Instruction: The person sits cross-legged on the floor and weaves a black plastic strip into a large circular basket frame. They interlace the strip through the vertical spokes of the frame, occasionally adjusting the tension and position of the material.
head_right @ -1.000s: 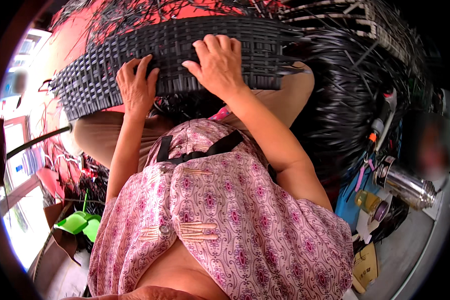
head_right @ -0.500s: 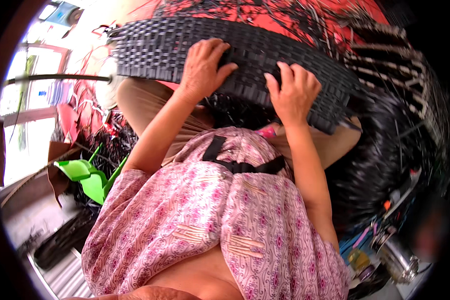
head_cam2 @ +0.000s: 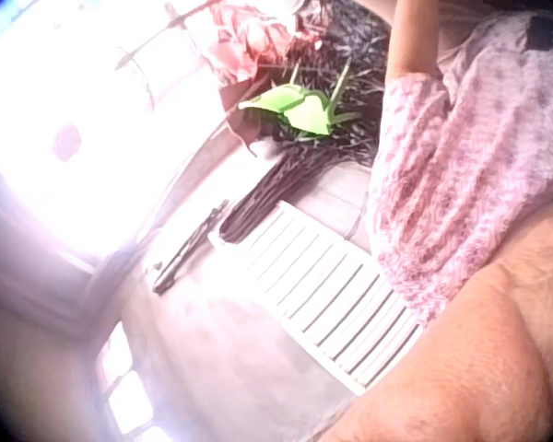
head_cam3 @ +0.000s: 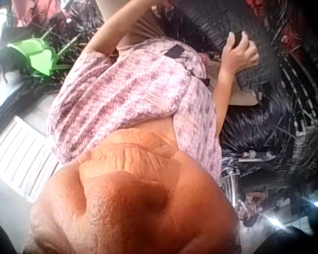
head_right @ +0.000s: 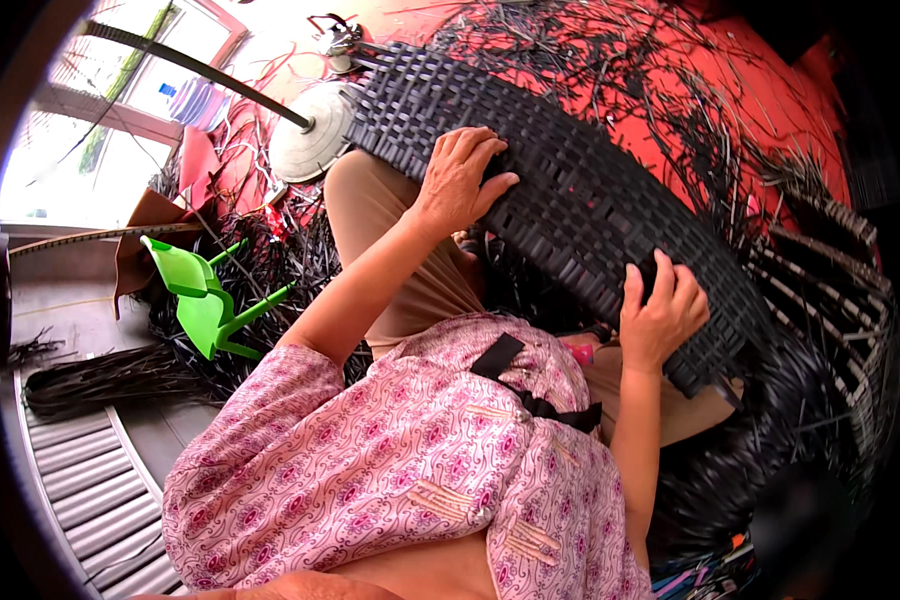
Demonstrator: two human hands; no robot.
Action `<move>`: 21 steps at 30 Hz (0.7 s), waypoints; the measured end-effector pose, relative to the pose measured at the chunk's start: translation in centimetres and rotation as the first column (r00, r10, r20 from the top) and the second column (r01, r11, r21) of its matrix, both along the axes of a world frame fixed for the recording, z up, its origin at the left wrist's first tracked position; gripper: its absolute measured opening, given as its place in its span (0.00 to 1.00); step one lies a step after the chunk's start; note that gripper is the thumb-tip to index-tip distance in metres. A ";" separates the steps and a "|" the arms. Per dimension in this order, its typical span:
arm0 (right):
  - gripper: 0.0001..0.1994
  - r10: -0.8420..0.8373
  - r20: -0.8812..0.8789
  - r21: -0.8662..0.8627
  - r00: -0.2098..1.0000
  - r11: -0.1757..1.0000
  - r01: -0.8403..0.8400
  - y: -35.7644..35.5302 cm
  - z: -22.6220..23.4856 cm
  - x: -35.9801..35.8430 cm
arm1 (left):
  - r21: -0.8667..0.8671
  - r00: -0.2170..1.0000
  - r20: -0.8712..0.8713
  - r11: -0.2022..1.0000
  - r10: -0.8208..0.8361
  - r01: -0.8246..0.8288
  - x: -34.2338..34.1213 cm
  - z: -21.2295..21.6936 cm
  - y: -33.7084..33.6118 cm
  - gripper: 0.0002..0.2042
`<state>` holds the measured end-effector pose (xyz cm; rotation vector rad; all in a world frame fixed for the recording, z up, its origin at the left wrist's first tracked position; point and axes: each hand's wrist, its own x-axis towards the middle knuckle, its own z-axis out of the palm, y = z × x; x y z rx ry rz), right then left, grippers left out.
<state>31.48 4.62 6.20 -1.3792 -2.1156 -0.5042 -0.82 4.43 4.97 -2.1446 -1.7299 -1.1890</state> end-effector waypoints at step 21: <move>0.18 0.019 0.003 0.012 1.000 1.000 -0.019 0.3 -0.3 0.0 | -0.034 0.998 -0.063 0.999 -0.021 0.019 -4.7 1.2 0.7 0.20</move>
